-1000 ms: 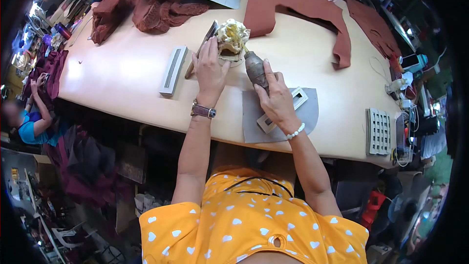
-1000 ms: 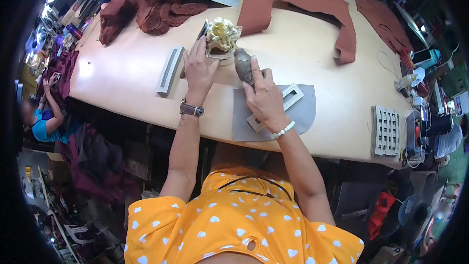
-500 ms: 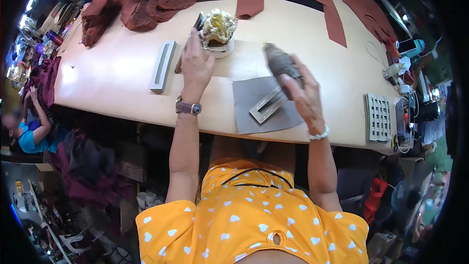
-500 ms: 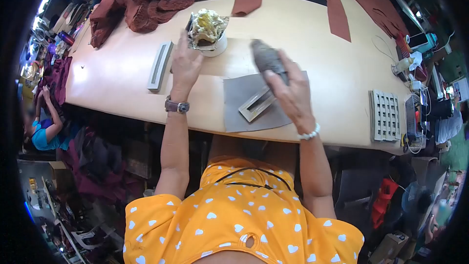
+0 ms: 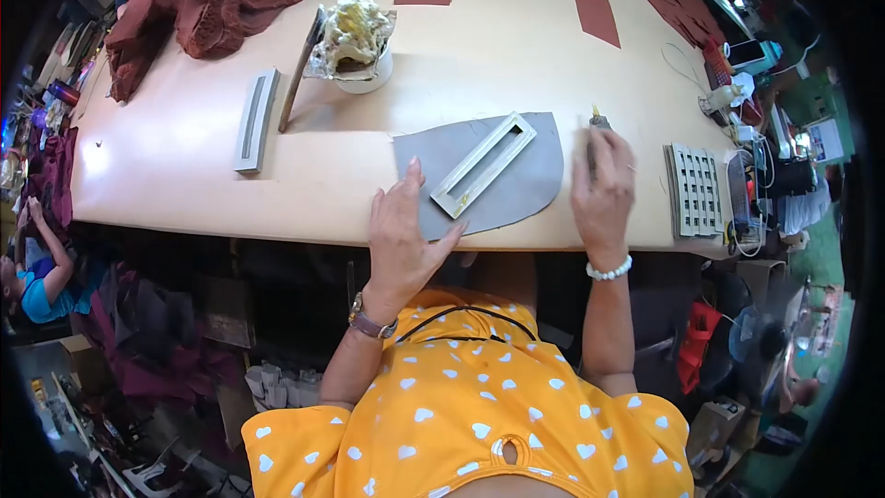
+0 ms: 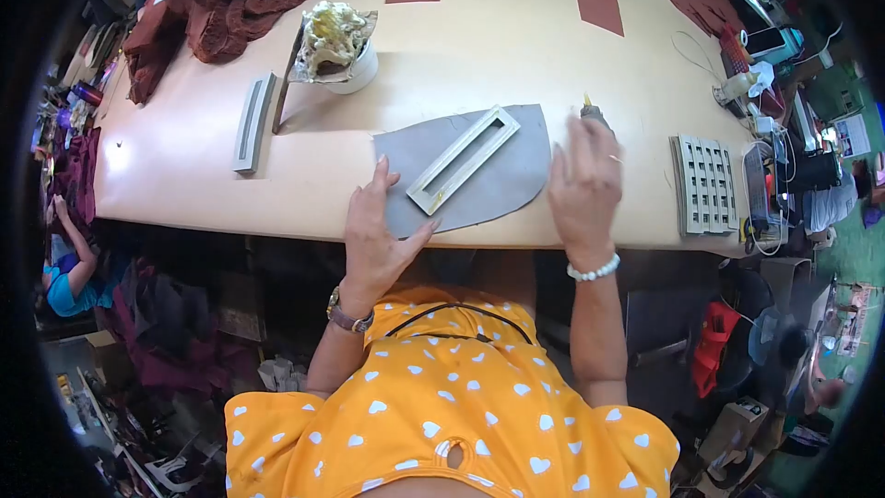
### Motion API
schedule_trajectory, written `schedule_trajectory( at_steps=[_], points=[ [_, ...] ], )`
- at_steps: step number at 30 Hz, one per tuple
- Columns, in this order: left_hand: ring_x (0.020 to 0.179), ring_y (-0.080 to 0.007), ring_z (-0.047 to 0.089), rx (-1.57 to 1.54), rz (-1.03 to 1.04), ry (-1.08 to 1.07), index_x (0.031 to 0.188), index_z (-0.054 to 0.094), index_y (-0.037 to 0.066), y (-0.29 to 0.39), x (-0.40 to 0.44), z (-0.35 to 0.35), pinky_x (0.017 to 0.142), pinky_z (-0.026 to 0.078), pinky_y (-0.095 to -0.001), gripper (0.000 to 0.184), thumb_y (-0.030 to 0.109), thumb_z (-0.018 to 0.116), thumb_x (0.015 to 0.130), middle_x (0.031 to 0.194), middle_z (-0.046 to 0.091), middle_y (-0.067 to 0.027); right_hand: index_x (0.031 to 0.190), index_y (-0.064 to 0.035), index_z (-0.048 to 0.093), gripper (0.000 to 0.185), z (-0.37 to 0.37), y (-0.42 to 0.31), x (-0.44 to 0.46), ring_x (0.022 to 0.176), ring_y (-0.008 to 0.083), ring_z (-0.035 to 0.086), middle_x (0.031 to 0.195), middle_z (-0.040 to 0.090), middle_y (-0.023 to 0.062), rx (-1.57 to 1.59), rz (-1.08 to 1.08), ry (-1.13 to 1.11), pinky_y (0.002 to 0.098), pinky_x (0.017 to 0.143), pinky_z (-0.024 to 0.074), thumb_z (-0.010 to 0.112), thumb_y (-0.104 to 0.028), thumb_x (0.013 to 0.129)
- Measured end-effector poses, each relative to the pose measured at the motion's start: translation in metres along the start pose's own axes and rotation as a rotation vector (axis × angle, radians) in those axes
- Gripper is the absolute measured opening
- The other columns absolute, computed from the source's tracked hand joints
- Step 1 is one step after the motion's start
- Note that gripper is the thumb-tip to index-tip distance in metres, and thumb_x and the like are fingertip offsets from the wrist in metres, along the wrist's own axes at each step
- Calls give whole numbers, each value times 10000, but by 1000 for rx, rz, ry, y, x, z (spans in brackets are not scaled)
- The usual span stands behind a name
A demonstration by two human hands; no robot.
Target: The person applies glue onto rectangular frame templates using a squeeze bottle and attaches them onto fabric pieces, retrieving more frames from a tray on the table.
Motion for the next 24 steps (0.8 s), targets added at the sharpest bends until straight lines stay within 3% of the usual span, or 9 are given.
schedule_trajectory(
  at_steps=[2, 5, 14, 20, 24],
  points=[
    [923, -317, 545, -29, -12, -5, 1397, 302, -33, 0, -3, 7, 857, 414, -417, 918, 164, 798, 651, 1060, 592, -184, 1095, 19, 594, 290, 28, -9, 9, 965, 343, 560, 1050, 567, 180, 302, 64, -151, 407, 861, 439, 522, -89, 835],
    [922, -323, 541, -60, -22, -16, 1401, 289, -35, 0, -8, 12, 866, 408, -419, 910, 150, 786, 661, 1053, 592, -181, 1060, 28, 609, 275, 73, 0, 14, 967, 342, 566, 1023, 589, 183, 394, 199, -316, 398, 859, 446, 475, -69, 841],
    [920, -321, 532, -76, -30, 34, 1394, 300, -31, -8, -13, 14, 870, 398, -422, 831, 83, 737, 697, 1054, 591, -165, 1064, -9, 625, 297, 89, -4, 15, 973, 341, 569, 1029, 600, 172, 304, 166, -371, 414, 876, 446, 448, -91, 841],
    [924, -311, 536, -102, -37, 46, 1389, 309, -30, -8, -12, 13, 878, 393, -419, 823, 77, 736, 694, 1041, 594, -155, 1067, 29, 612, 313, 88, -10, 17, 976, 355, 578, 1057, 598, 205, 290, 170, -451, 396, 885, 445, 421, -81, 845],
    [926, -309, 540, -77, -38, 49, 1385, 315, -33, -9, -14, 14, 891, 388, -425, 822, 74, 737, 688, 1034, 594, -153, 1041, -10, 631, 303, 91, -3, 18, 972, 360, 582, 1087, 599, 179, 278, 191, -408, 423, 881, 447, 437, -137, 845]
  ],
)
Point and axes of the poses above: each hand's wrist, its own x-axis towards the middle knuckle, its own z-axis out of the palm, y = z × x, the point moved 10 cm from there along x, towards the middle knuckle
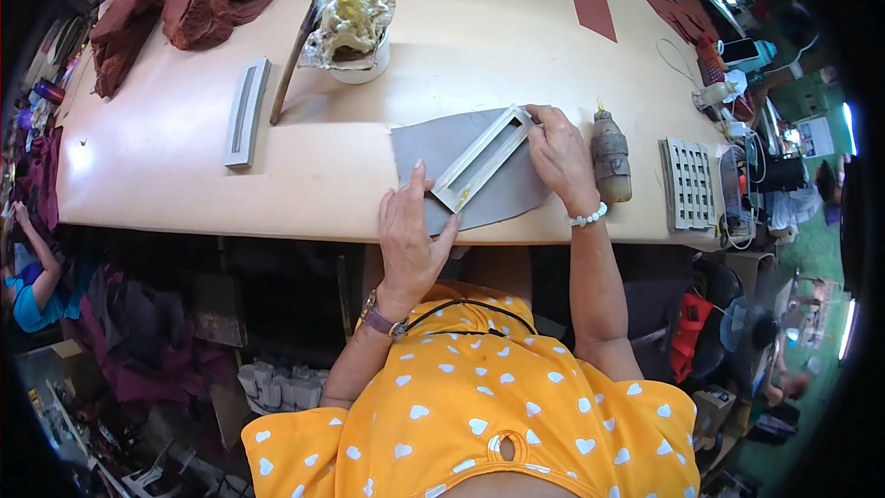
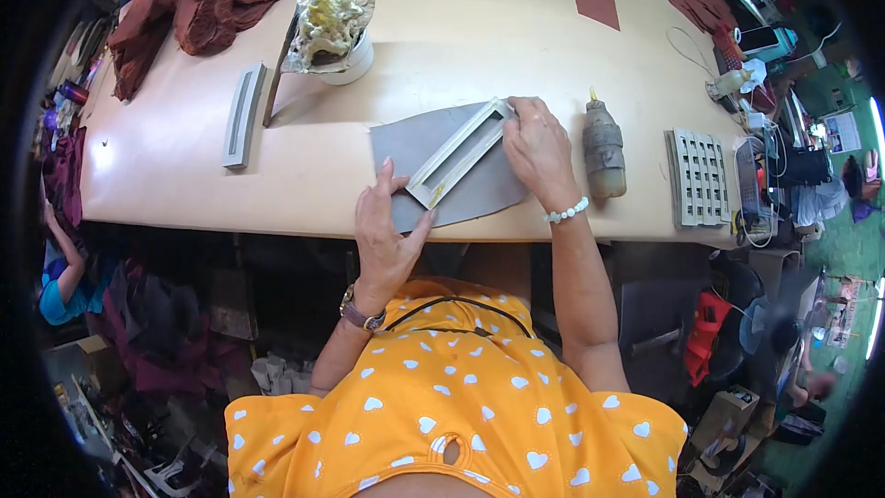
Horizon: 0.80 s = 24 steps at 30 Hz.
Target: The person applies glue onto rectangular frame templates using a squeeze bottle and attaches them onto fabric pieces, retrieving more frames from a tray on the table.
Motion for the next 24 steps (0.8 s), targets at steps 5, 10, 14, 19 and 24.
schedule_trajectory(
  at_steps=[5, 10, 14, 19, 24],
  points=[
    [929, -308, 540, -12, -27, 8, 1383, 323, -29, 0, 1, 0, 903, 382, -427, 820, 60, 733, 679, 1033, 594, -151, 1028, -3, 632, 301, 0, 4, 3, 996, 357, 576, 1103, 602, 184, 41, 29, -41, 418, 893, 441, 438, -141, 845],
    [926, -303, 538, -2, -43, 7, 1382, 327, -26, -1, 2, 0, 903, 379, -426, 815, 48, 725, 675, 1025, 594, -145, 1020, -3, 647, 298, -5, 5, 4, 945, 348, 602, 1040, 631, 180, 152, 41, -22, 398, 864, 459, 455, -145, 842],
    [917, -300, 538, -9, -42, 6, 1376, 338, -25, -1, 2, 1, 901, 376, -422, 802, 45, 721, 675, 1019, 593, -141, 990, -8, 670, 282, -25, -9, 3, 899, 331, 623, 997, 647, 163, 131, 6, 43, 381, 828, 477, 479, -142, 832],
    [910, -299, 539, -10, -36, 7, 1370, 350, -22, 0, 3, 0, 897, 377, -419, 791, 50, 722, 675, 1016, 592, -139, 966, -23, 687, 253, -38, -24, 7, 877, 326, 626, 984, 656, 136, 56, -13, 26, 380, 807, 487, 517, -138, 817],
    [910, -298, 540, 4, -29, 15, 1370, 351, -18, -1, 3, 0, 892, 381, -416, 795, 55, 724, 673, 1013, 591, -138, 953, -38, 693, 233, -36, -25, 7, 863, 326, 623, 961, 656, 125, -16, -33, 40, 387, 794, 493, 540, -140, 811]
  ],
)
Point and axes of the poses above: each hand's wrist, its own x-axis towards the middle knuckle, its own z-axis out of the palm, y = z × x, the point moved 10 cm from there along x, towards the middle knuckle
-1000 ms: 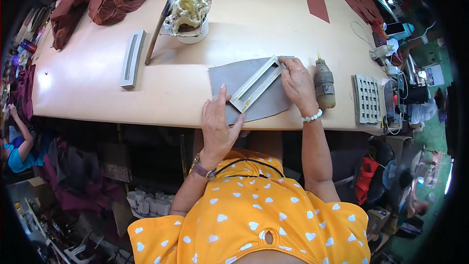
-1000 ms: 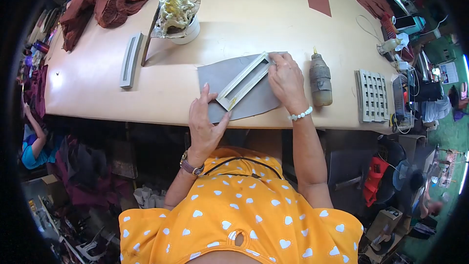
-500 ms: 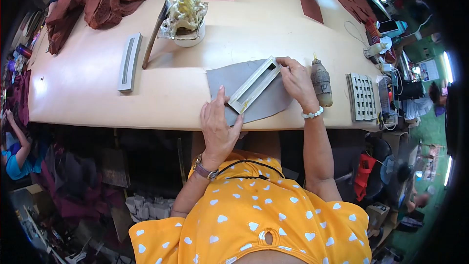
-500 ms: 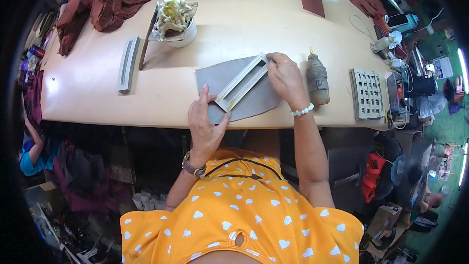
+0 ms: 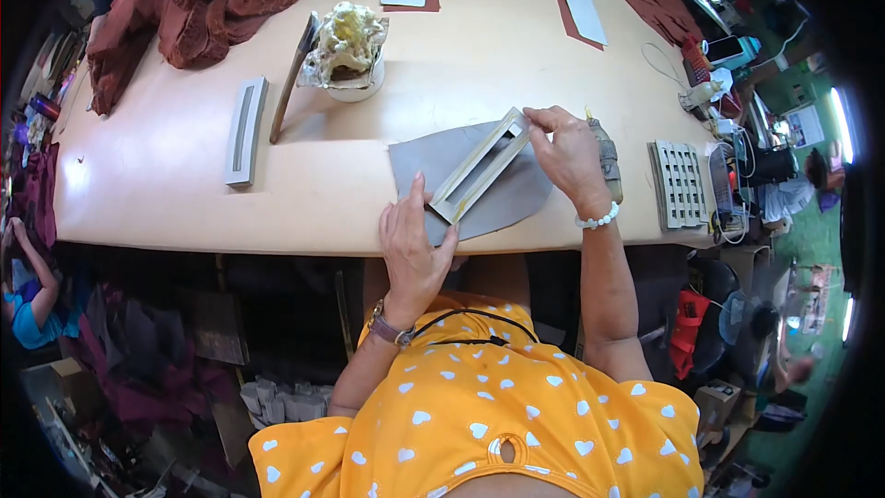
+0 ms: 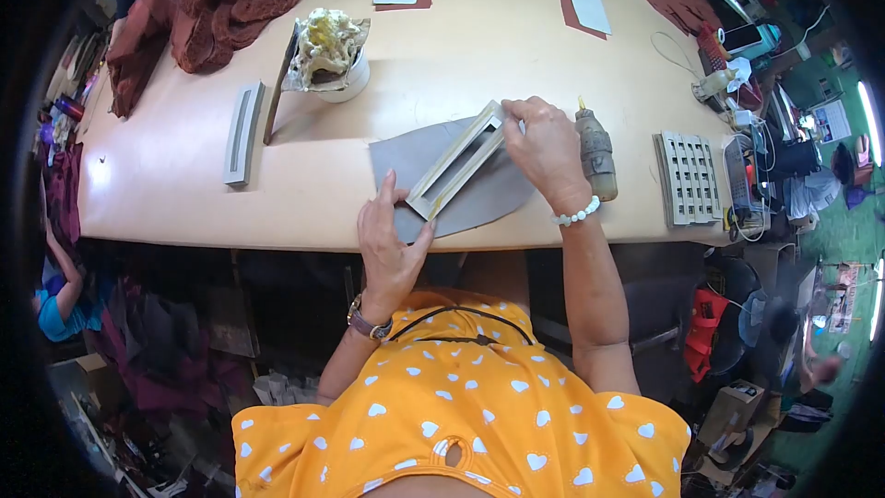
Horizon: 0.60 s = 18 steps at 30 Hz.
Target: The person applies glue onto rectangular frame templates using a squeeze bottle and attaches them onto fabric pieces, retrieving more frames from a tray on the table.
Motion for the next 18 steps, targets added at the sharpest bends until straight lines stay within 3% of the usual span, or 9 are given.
schedule_trajectory(
  at_steps=[18],
  points=[
    [905, -298, 535, -3, 0, -2, 1367, 361, -19, 1, 0, 0, 882, 385, -415, 784, 55, 725, 676, 1011, 593, -140, 926, -34, 685, 219, -5, -13, -7, 849, 320, 621, 927, 650, 145, -53, -69, 46, 399, 779, 489, 535, -120, 793]
  ],
)
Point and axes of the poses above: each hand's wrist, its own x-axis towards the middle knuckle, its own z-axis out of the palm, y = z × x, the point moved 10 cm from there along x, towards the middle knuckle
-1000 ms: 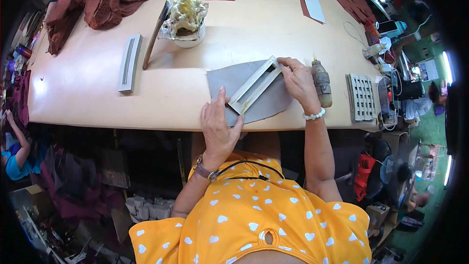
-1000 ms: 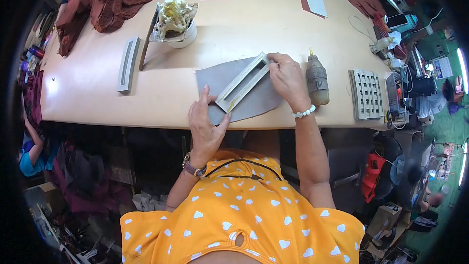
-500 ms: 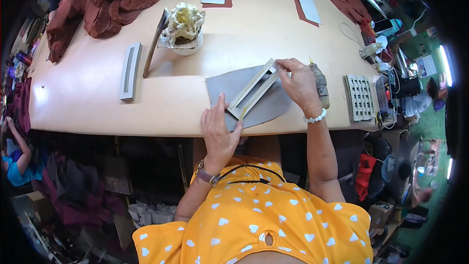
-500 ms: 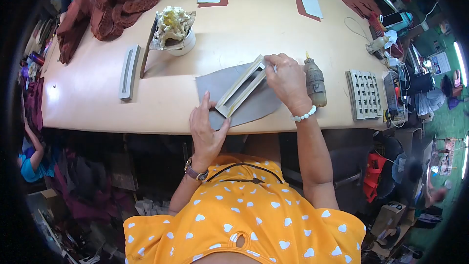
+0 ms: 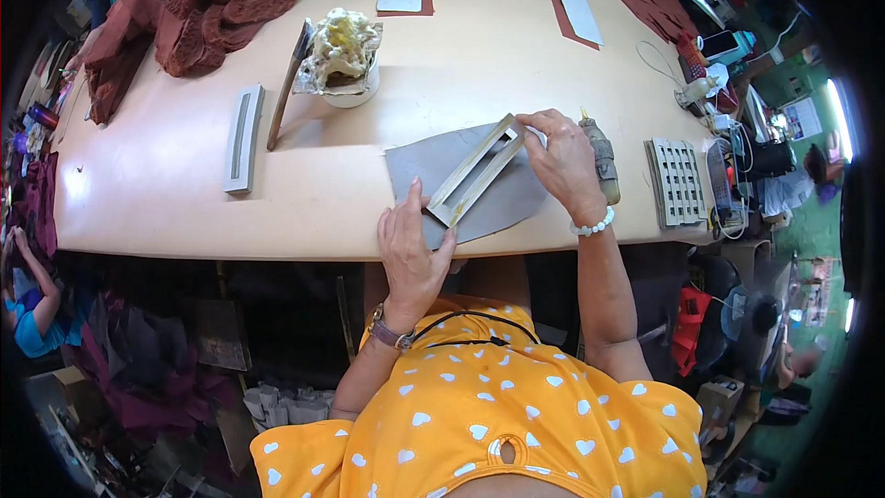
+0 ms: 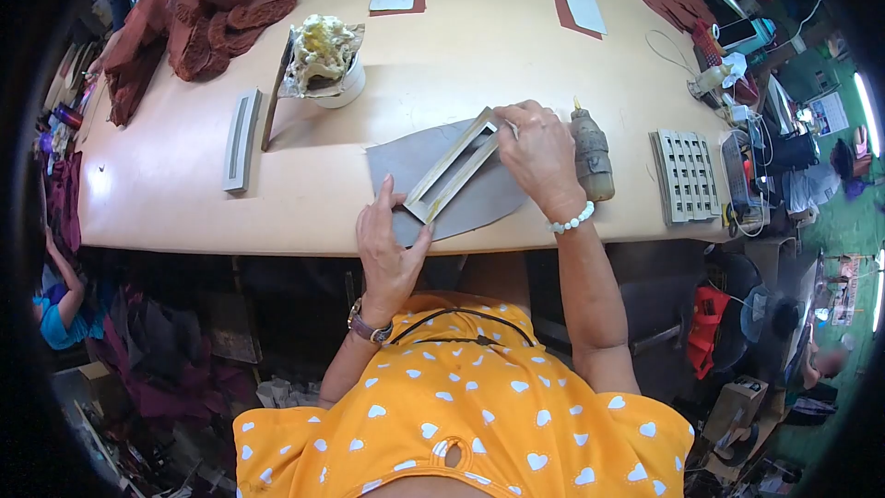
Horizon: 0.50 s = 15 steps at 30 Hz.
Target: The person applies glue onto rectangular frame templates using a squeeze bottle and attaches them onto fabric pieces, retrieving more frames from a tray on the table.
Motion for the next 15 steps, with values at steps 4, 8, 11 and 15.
schedule_trajectory(
  at_steps=[4, 8, 11, 15],
  points=[
    [910, -299, 539, 11, -15, -6, 1375, 347, -18, -3, -1, 1, 877, 394, -408, 808, 50, 733, 669, 1012, 593, -139, 894, -22, 679, 201, 2, 5, 6, 829, 312, 631, 897, 660, 143, 108, 35, -9, 385, 761, 492, 553, -135, 785],
    [929, -292, 544, 24, -7, 4, 1386, 331, -14, -3, -3, 3, 884, 403, -400, 837, 42, 742, 660, 1019, 593, -135, 871, 35, 650, 184, 8, 19, 12, 730, 185, 619, 798, 653, 129, 237, 153, -98, 304, 698, 483, 598, -130, 807],
    [963, -275, 538, 10, -52, -17, 1399, 318, -10, -4, -4, 4, 908, 399, -394, 836, 47, 743, 682, 1037, 584, -131, 871, 36, 644, 175, -7, 22, 10, 730, 130, 581, 776, 635, 68, 392, 237, -193, 274, 699, 472, 601, -121, 808],
    [961, -296, 527, -21, -57, -19, 1393, 319, -16, -4, -5, 5, 888, 395, -409, 838, 31, 743, 672, 1034, 581, -141, 923, 30, 669, 224, -54, 81, -5, 730, 88, 536, 783, 620, 22, 788, 331, -9, 231, 670, 445, 589, -140, 801]
  ],
)
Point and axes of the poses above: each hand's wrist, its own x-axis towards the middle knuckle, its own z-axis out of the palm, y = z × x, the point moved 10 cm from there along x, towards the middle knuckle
